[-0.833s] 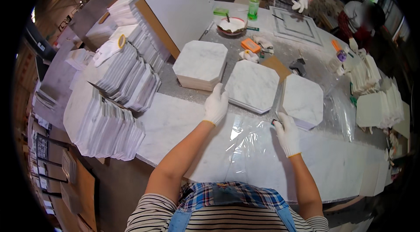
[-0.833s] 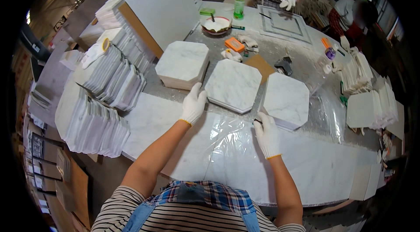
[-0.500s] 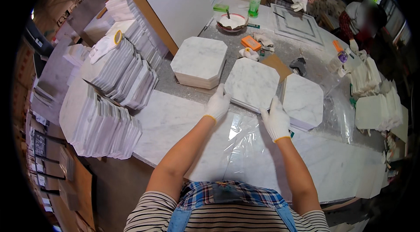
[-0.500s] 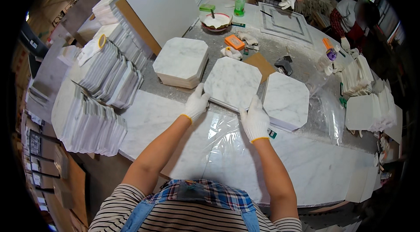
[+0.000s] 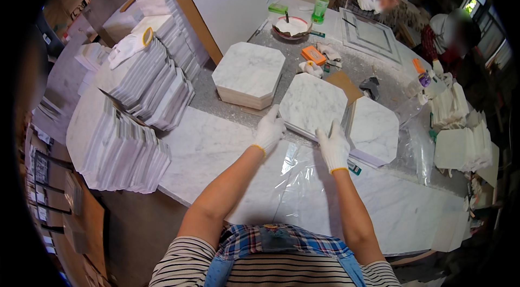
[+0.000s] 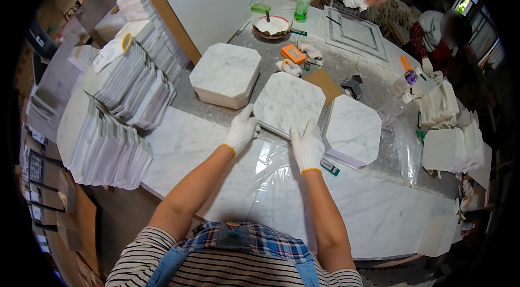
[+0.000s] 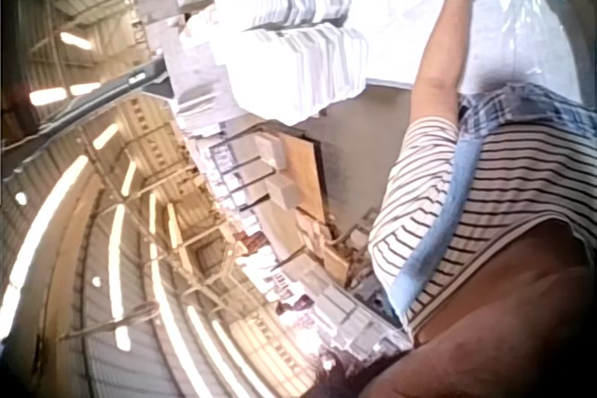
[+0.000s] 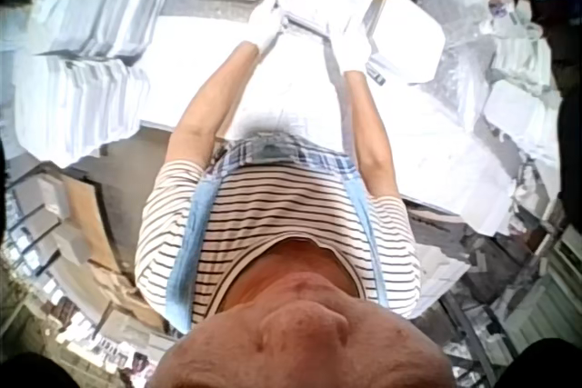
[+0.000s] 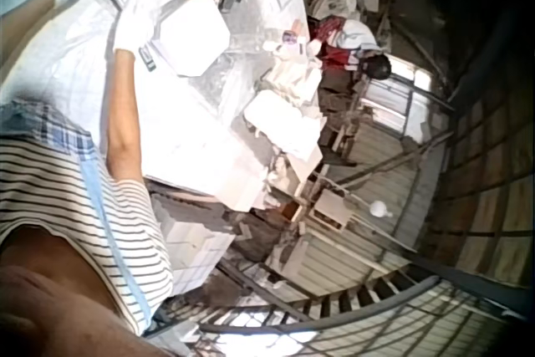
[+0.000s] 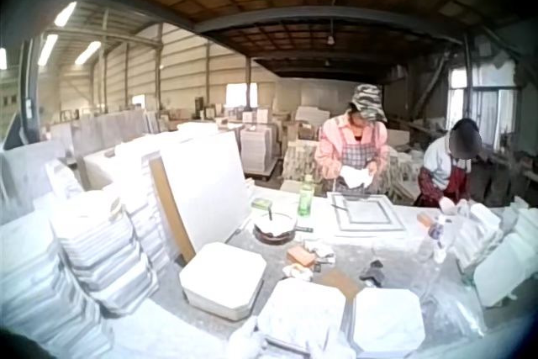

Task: The person wraps white square objects in clear plastic bags. They pick up a plastic bag, place a white object inside, and smooth the bag around the object. The wrapped items are then placed into a cardboard box.

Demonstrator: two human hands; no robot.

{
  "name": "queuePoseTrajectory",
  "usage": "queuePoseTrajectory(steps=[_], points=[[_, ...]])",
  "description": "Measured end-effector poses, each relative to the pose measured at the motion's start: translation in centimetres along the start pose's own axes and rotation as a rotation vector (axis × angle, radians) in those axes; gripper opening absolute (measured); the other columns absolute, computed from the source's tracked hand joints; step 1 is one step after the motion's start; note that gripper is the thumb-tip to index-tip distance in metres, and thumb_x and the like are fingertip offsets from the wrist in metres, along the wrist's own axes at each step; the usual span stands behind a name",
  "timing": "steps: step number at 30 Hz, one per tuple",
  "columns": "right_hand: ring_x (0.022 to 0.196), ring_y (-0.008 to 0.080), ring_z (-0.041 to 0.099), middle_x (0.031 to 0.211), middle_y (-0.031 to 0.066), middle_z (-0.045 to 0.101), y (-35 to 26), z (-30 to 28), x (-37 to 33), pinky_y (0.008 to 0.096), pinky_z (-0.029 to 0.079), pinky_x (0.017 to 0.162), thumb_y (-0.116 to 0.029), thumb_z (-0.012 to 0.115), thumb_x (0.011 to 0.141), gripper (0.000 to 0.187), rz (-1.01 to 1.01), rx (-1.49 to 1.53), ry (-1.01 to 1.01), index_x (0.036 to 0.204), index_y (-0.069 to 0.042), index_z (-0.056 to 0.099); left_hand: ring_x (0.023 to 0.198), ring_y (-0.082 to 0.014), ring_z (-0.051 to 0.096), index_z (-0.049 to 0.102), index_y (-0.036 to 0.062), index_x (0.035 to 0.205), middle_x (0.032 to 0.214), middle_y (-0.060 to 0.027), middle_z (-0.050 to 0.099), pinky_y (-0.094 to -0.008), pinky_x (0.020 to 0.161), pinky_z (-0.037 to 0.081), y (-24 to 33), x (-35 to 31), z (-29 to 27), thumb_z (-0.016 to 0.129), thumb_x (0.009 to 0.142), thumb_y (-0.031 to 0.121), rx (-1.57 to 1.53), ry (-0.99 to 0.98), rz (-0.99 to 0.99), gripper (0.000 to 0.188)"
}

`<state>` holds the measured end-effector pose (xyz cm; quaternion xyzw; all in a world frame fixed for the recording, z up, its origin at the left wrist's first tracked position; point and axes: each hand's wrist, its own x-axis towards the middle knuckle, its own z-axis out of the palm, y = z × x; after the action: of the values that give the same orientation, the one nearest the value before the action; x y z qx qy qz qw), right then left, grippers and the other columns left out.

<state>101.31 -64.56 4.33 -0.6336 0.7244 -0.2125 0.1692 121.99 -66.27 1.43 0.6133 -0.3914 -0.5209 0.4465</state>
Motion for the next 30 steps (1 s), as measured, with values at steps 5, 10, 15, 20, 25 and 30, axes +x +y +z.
queuePoseTrajectory(steps=[5,10,15,20,25,30], points=[[0.116,0.0425,0.061,0.128,0.0279,0.062,-0.3,-0.9,0.6,0.0472,0.047,0.099,-0.045,0.059,0.090,0.067,0.064,0.027,-0.023,0.139,0.000,0.053,0.057,-0.0097,0.049,0.032,0.0057,0.157,0.077,-0.0042,0.056,-0.0269,0.049,0.044,0.4,-0.5,0.0,0.045,0.097,0.005,-0.176,-0.058,-0.027,0.061],[0.112,0.0433,0.063,0.119,0.0292,0.066,-0.6,-1.3,0.7,0.0469,0.048,0.097,-0.047,0.057,0.091,0.064,0.076,0.035,0.000,0.132,0.002,0.058,0.056,-0.0102,0.049,0.027,0.0066,0.159,0.079,-0.0056,0.057,-0.0265,0.048,0.043,0.8,-0.5,0.0,0.044,0.097,0.004,-0.205,-0.080,-0.091,0.064],[0.110,0.0434,0.063,0.114,0.0296,0.067,-1.4,-2.3,0.7,0.0460,0.049,0.095,-0.048,0.058,0.091,0.062,0.116,0.103,-0.084,0.126,0.003,0.062,0.056,-0.0096,0.053,0.038,0.0060,0.154,0.079,-0.0060,0.062,-0.0234,0.048,0.044,0.9,-0.8,0.0,0.045,0.097,0.005,-0.213,-0.050,-0.107,0.057],[0.109,0.0349,0.066,0.114,0.0239,0.070,0.1,-1.0,0.7,0.0398,0.048,0.094,-0.043,0.063,0.090,0.054,0.118,0.246,0.027,0.116,0.004,0.067,0.057,-0.0104,0.054,0.035,0.0052,0.155,0.081,-0.0076,0.063,-0.0237,0.048,0.045,1.2,-0.8,0.0,0.047,0.097,0.006,-0.246,-0.070,-0.122,0.060],[0.119,0.0363,0.062,0.126,0.0267,0.065,0.8,-0.7,1.1,0.0393,0.047,0.100,-0.043,0.064,0.091,0.059,0.183,0.388,-0.064,0.125,0.005,0.064,0.058,-0.0110,0.056,0.034,0.0047,0.155,0.082,-0.0081,0.064,-0.0234,0.049,0.045,1.7,-1.0,-0.4,0.049,0.097,0.007,-0.314,-0.081,-0.148,0.061],[0.108,0.0321,0.065,0.115,0.0221,0.069,1.6,-1.0,1.5,0.0362,0.047,0.097,-0.037,0.067,0.091,0.055,0.162,0.508,-0.008,0.120,0.009,0.063,0.059,-0.0120,0.057,0.032,0.0040,0.156,0.083,-0.0082,0.064,-0.0237,0.051,0.047,3.0,-1.7,-0.3,0.051,0.097,0.008,-0.357,-0.091,-0.106,0.062]])
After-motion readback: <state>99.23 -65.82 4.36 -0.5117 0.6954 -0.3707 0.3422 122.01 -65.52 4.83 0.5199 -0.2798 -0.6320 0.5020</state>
